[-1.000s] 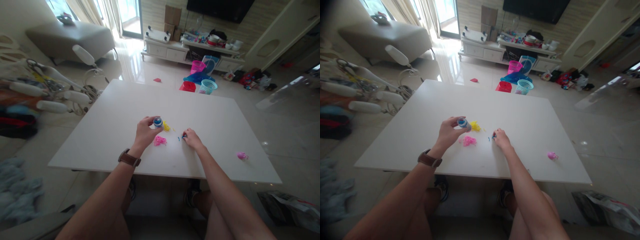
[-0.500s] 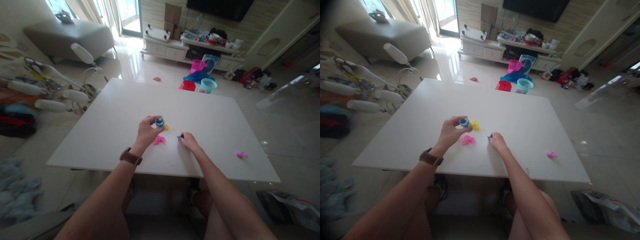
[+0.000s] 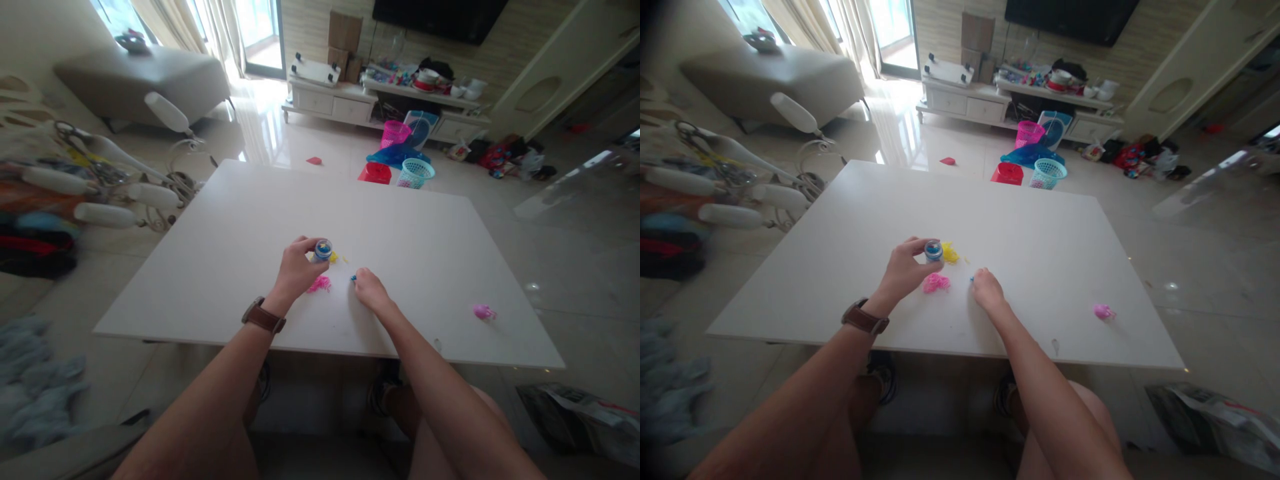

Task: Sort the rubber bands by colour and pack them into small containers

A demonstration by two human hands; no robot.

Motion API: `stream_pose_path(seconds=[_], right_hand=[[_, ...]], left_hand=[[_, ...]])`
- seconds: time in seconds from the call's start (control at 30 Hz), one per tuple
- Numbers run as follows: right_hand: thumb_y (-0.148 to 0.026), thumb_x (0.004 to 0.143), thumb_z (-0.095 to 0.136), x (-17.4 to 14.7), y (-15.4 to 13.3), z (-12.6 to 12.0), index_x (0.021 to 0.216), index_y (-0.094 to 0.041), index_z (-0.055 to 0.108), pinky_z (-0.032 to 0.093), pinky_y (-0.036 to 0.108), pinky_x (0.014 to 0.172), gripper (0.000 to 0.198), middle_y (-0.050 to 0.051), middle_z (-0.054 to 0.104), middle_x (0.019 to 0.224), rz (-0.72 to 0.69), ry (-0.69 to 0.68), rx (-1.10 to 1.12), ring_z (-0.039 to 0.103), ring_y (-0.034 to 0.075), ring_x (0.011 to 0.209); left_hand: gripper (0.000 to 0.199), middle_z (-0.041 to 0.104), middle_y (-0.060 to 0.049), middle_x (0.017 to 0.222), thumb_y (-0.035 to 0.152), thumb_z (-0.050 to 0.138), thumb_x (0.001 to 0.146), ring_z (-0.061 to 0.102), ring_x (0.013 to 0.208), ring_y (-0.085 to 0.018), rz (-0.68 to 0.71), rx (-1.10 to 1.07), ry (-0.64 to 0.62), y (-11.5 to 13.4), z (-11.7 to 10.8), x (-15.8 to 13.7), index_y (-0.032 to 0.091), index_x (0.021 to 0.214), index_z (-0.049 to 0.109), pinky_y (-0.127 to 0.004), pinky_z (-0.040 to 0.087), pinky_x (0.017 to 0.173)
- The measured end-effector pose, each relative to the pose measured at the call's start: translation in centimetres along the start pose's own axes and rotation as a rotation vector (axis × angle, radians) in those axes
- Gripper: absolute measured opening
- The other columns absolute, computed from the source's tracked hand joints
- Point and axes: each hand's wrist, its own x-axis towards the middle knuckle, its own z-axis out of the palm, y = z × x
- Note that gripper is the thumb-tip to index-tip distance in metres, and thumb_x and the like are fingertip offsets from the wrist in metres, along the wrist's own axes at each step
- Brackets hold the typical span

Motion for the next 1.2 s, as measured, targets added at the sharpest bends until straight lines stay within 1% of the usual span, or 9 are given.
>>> stream_pose_path(seconds=[0.07, 0.13, 0.23, 0.3, 0.47, 0.7, 1.0, 1.1, 1.2], right_hand=[[-0.014, 0.097, 0.050, 0.2, 0.4, -0.8, 0.097, -0.015, 0.061, 0.046, 0.029, 0.083, 0.011, 0.015, 0.070, 0.108, -0.018, 0.004, 0.074, 0.065, 0.021, 0.099], [-0.019, 0.098, 0.048, 0.2, 0.7, -1.8, 0.095, -0.019, 0.057, 0.047, 0.028, 0.077, 0.010, 0.008, 0.071, 0.094, -0.056, 0.034, 0.291, 0.066, 0.018, 0.086], [-0.026, 0.095, 0.051, -0.2, 0.7, -3.5, 0.091, -0.022, 0.053, 0.049, 0.029, 0.071, 0.007, 0.001, 0.066, 0.079, -0.208, 0.096, 0.715, 0.063, 0.016, 0.072], [-0.031, 0.093, 0.056, -0.8, 0.3, -4.5, 0.090, -0.022, 0.054, 0.050, 0.029, 0.070, 0.009, 0.000, 0.065, 0.078, -0.322, 0.121, 0.842, 0.062, 0.016, 0.070], [-0.026, 0.093, 0.059, -2.5, -1.1, -5.9, 0.091, -0.021, 0.061, 0.047, 0.029, 0.069, 0.006, 0.000, 0.064, 0.077, -0.481, 0.211, 0.703, 0.059, 0.016, 0.071], [-0.015, 0.091, 0.065, -2.3, -1.1, -5.7, 0.089, -0.021, 0.075, 0.046, 0.028, 0.071, 0.011, 0.002, 0.068, 0.084, -0.636, 0.282, 0.545, 0.059, 0.014, 0.072], [-0.013, 0.095, 0.060, -3.0, -0.9, -6.8, 0.097, -0.022, 0.076, 0.050, 0.029, 0.074, 0.017, 0.004, 0.069, 0.089, -0.646, 0.375, 0.555, 0.063, 0.016, 0.078], [-0.016, 0.091, 0.067, -3.3, -1.0, -7.2, 0.090, -0.022, 0.070, 0.049, 0.029, 0.070, 0.006, 0.001, 0.068, 0.080, -0.580, 0.414, 0.603, 0.062, 0.016, 0.072], [-0.022, 0.090, 0.070, -3.3, -1.0, -7.5, 0.082, -0.022, 0.068, 0.050, 0.029, 0.068, 0.008, 0.001, 0.068, 0.077, -0.582, 0.458, 0.616, 0.061, 0.016, 0.072]], left_hand=[[0.047, 0.068, -0.003, 0.095, 0.010, 0.069, 0.067, 0.067, 0.087, -0.018, 0.033, 0.103, -0.035, 0.1, -0.1, -0.2, 0.021, 0.111, 0.080, -0.035, 0.057, 0.090], [0.054, 0.065, -0.004, 0.095, 0.010, 0.068, 0.067, 0.064, 0.087, -0.019, 0.066, 0.195, -0.094, 0.0, -0.1, -0.3, 0.021, 0.118, 0.078, -0.036, 0.056, 0.090], [0.057, 0.061, -0.006, 0.095, 0.009, 0.068, 0.067, 0.061, 0.092, -0.023, 0.107, 0.303, -0.191, -0.3, 0.1, -0.4, 0.020, 0.122, 0.078, -0.040, 0.055, 0.094], [0.056, 0.060, -0.007, 0.095, 0.009, 0.068, 0.067, 0.059, 0.096, -0.025, 0.130, 0.352, -0.234, -0.5, 0.3, -0.5, 0.021, 0.121, 0.078, -0.041, 0.054, 0.095], [0.053, 0.058, -0.008, 0.096, 0.010, 0.069, 0.069, 0.057, 0.097, -0.027, 0.167, 0.368, -0.302, -0.5, 0.9, -0.8, 0.023, 0.119, 0.079, -0.042, 0.054, 0.094], [0.042, 0.058, -0.007, 0.089, 0.008, 0.064, 0.070, 0.058, 0.093, -0.026, 0.231, 0.338, -0.366, -0.3, 2.3, -1.0, 0.026, 0.104, 0.081, -0.042, 0.052, 0.091], [0.035, 0.061, -0.005, 0.090, 0.011, 0.064, 0.069, 0.060, 0.087, -0.022, 0.174, 0.208, -0.336, 0.2, 3.2, -0.6, 0.025, 0.098, 0.079, -0.034, 0.053, 0.080], [0.042, 0.061, -0.004, 0.093, 0.011, 0.065, 0.069, 0.061, 0.086, -0.020, 0.149, 0.172, -0.323, 0.5, 3.4, -0.6, 0.026, 0.105, 0.080, -0.033, 0.053, 0.081], [0.044, 0.062, -0.003, 0.092, 0.011, 0.065, 0.069, 0.062, 0.084, -0.018, 0.125, 0.133, -0.314, 0.8, 3.5, -0.7, 0.026, 0.108, 0.080, -0.032, 0.053, 0.081]])
